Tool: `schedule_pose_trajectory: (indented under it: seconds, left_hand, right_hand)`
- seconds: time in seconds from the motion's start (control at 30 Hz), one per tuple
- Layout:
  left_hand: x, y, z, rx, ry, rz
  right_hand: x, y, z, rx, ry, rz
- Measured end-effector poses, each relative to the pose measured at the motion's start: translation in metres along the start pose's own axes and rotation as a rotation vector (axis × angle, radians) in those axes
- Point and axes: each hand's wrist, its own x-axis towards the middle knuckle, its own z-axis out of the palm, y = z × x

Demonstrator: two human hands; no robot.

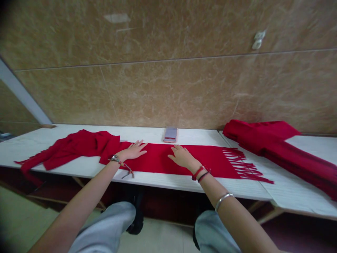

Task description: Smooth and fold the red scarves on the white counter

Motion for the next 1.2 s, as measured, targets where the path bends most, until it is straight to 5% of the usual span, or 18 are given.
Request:
schedule_pose_trajectory:
  seconds: [0.17,0.37,0.73,0.9,1.2]
  left_hand:
    - [-0.001,-0.015,0.007,-0.036,-0.085,-0.012]
    - [0.001,-0.014,0.011,-0.034,-0.028,0.003]
    - [0.019,0.038,-0.009,0.021,-0.027,0.259]
    - [-0.004,0.033,-0.027,0.101,-0.05,0.344]
    - [-0.067,-0.002,-0.016,0.073,-0.036,0.447]
  right_hand:
    - [-0.006,-0.026,-0.017,-0.072,-0.059,-0.087]
    - [-0.044,-0.042,-0.036,-0.153,-0.128,-0.149]
    - [-0.065,-0.028,-0.027,-0.227,-0.081,-0.261]
    - [-0.066,-0.029,-0.024,-0.213,-0.053,-0.241]
    - [-0.038,-0.067,-0.013,-0.078,0.04,-0.341]
